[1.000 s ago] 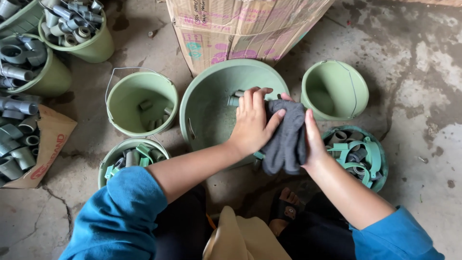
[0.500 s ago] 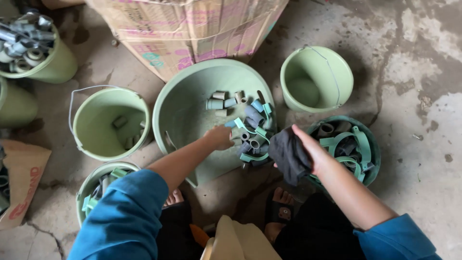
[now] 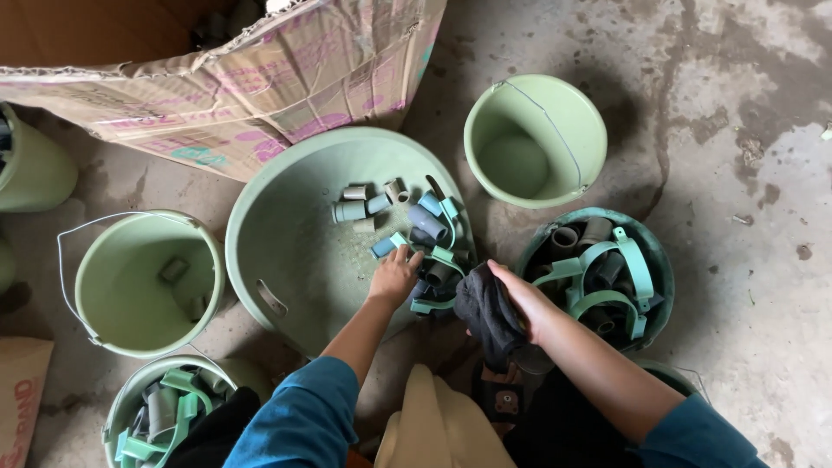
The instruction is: The person sits on the floor and wipes small plastic pipe fittings with a cloth. They pick each fitting from a bucket, wipe it, and place it into another bucket. The process is repeated for multiple fittings.
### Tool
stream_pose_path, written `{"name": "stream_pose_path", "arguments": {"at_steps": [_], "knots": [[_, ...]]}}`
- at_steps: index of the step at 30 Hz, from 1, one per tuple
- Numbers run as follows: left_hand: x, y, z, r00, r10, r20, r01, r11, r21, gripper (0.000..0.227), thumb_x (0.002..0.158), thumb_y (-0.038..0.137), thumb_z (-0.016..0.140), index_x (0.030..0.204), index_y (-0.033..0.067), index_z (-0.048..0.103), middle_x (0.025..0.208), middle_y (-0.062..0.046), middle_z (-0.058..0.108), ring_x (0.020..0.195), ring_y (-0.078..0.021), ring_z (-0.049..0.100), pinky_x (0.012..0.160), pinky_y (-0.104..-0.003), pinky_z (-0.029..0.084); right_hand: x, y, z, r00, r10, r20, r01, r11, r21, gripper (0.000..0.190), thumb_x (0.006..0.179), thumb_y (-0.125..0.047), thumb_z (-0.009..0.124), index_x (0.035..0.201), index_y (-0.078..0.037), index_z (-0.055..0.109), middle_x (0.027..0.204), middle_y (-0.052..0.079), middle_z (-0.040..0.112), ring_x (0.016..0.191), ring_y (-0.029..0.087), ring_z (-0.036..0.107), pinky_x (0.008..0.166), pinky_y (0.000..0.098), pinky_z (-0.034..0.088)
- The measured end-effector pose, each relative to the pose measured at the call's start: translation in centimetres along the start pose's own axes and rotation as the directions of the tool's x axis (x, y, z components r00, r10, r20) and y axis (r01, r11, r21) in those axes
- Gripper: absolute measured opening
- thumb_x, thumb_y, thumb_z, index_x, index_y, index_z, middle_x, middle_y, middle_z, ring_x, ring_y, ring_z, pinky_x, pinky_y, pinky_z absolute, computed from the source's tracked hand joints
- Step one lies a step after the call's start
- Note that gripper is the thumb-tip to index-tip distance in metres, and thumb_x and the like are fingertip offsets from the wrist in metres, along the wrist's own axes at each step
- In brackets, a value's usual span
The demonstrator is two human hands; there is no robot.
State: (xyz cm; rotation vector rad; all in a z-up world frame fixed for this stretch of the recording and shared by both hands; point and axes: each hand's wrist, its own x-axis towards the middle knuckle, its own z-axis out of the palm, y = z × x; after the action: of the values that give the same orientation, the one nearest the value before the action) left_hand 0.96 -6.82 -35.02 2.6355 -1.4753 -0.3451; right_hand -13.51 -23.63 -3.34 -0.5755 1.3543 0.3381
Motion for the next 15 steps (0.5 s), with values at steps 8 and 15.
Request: {"name": "stream_pose_path", "arguments": {"at_steps": [8,15], "knots": [[0.1,0.7,-0.8,0.992,-0.087,-0.092,0.076,0.990,-0.115,0.033,0.087,0.015,0.059,0.119,0.0165,0.049,0.109,-0.008,0.049,0.095,-0.0334,0.069,0.076,-0.044,0.061,1.6,0.3,-0.5,1.000,-0.003,0.003,0.003,1.000,-0.020,0.077,0.081,-0.053,0.080,0.139,-0.010,0.054,0.131,0.027,0.064,0.117,0.043,0.065,0.096,0.0626,0.053],[-0.1,1.2,-11.8,0.987,-0.135,-0.083,0.092,0.913,-0.397,0.052,0.082,0.022,0.075,0.128,0.0147,0.052,0.118,-0.009,0.052,0.098,-0.0402,0.070,0.084,-0.048,0.063,-3.5,1.0,2.0,0.978,-0.181,-0.107,0.171,0.981,-0.095,0.078,0.078,-0.052,0.083,0.133,-0.004,0.058,0.119,0.026,0.069,0.105,0.040,0.070,0.083,0.0548,0.059]]}}
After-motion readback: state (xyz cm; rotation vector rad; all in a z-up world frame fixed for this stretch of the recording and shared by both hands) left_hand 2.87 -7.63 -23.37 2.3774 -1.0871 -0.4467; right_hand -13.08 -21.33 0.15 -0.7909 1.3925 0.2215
